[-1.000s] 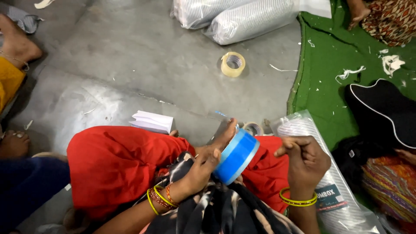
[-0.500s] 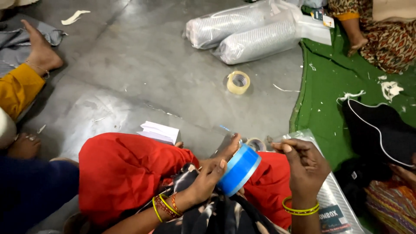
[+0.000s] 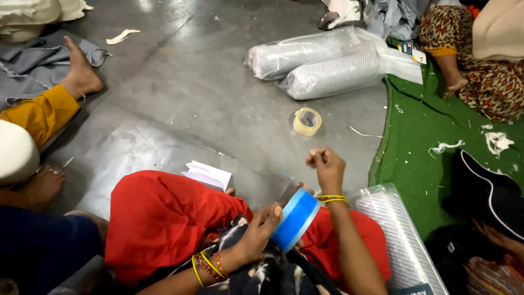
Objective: The person tapes and seals foam products wrapped in plastic bags for shipping.
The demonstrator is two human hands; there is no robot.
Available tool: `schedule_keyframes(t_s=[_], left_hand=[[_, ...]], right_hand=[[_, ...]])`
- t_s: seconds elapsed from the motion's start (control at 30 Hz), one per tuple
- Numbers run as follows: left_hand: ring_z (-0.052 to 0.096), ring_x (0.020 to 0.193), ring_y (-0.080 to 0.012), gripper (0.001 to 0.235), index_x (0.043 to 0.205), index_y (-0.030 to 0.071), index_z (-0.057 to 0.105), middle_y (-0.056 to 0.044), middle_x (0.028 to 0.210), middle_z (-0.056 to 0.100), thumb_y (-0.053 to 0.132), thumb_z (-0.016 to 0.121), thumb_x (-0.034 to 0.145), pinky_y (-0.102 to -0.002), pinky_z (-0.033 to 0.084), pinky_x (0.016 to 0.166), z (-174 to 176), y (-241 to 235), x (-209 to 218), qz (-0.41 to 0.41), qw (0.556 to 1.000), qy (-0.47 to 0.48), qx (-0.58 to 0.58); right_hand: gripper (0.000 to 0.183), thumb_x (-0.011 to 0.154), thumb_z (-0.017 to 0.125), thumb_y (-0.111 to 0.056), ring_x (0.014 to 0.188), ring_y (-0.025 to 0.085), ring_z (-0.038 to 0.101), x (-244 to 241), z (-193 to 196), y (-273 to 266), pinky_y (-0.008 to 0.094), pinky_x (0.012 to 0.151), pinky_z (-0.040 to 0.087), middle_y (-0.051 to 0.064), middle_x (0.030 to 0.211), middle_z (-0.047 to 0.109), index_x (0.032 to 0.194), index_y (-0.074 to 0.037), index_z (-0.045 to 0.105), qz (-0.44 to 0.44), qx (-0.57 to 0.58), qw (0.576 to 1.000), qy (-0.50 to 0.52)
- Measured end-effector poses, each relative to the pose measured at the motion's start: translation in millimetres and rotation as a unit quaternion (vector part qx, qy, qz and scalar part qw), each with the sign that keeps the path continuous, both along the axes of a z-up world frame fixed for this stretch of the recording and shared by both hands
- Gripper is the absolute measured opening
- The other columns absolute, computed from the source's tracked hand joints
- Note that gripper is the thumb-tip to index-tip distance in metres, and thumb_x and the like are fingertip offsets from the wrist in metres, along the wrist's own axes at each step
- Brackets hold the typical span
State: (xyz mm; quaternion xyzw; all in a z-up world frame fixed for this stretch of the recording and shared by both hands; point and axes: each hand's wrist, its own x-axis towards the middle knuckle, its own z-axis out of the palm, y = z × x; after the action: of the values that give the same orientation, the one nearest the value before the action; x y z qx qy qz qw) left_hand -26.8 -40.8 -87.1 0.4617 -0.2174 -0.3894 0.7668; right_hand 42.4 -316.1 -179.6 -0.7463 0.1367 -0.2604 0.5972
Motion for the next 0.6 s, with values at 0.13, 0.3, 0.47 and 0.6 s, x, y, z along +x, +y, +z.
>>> schedule_keyframes(t_s=[0.13,0.3,0.47,0.6], left_hand=[[0.075,0.076,-0.0234,0.065,0.111,-0.006,0.061,-0.020,0.089,0.075,0.057,0.046,0.103,-0.033,0.060,0.071,-40,-6,-2,-0.003,1.000,0.031,-0.003],[0.075,0.074,-0.0235,0.068,0.113,-0.006,0.061,-0.021,0.090,0.076,0.059,0.046,0.103,-0.034,0.061,0.068,-36,-8,-3,-0.013,1.000,0.017,-0.015],[0.076,0.075,-0.0252,0.065,0.118,-0.003,0.058,-0.020,0.089,0.076,0.058,0.046,0.101,-0.035,0.061,0.068,-40,-6,-6,-0.020,0.998,0.052,0.001],[0.074,0.072,-0.0254,0.063,0.127,0.003,0.059,-0.019,0.085,0.074,0.058,0.046,0.100,-0.035,0.061,0.067,-18,-4,-4,-0.005,0.999,0.036,0.004]], right_hand=[[0.020,0.096,0.071,-0.012,0.055,0.015,0.066,-5,-26,2,0.030,0.050,0.049,0.011,0.069,0.071,0.083,0.001,0.063,-0.043,-0.011,0.992,0.115],[0.025,0.094,0.070,-0.020,0.048,0.011,0.063,-11,-14,15,0.029,0.047,0.047,0.005,0.061,0.069,0.077,-0.004,0.062,-0.041,-0.111,0.984,0.136],[0.032,0.093,0.074,-0.024,0.046,0.012,0.056,-13,-17,18,0.031,0.047,0.046,0.007,0.057,0.065,0.074,-0.001,0.061,-0.064,-0.107,0.983,0.132],[0.030,0.101,0.064,-0.024,0.049,0.010,0.057,-8,-30,14,0.029,0.048,0.047,0.005,0.060,0.064,0.079,-0.004,0.063,-0.050,-0.089,0.989,0.111]])
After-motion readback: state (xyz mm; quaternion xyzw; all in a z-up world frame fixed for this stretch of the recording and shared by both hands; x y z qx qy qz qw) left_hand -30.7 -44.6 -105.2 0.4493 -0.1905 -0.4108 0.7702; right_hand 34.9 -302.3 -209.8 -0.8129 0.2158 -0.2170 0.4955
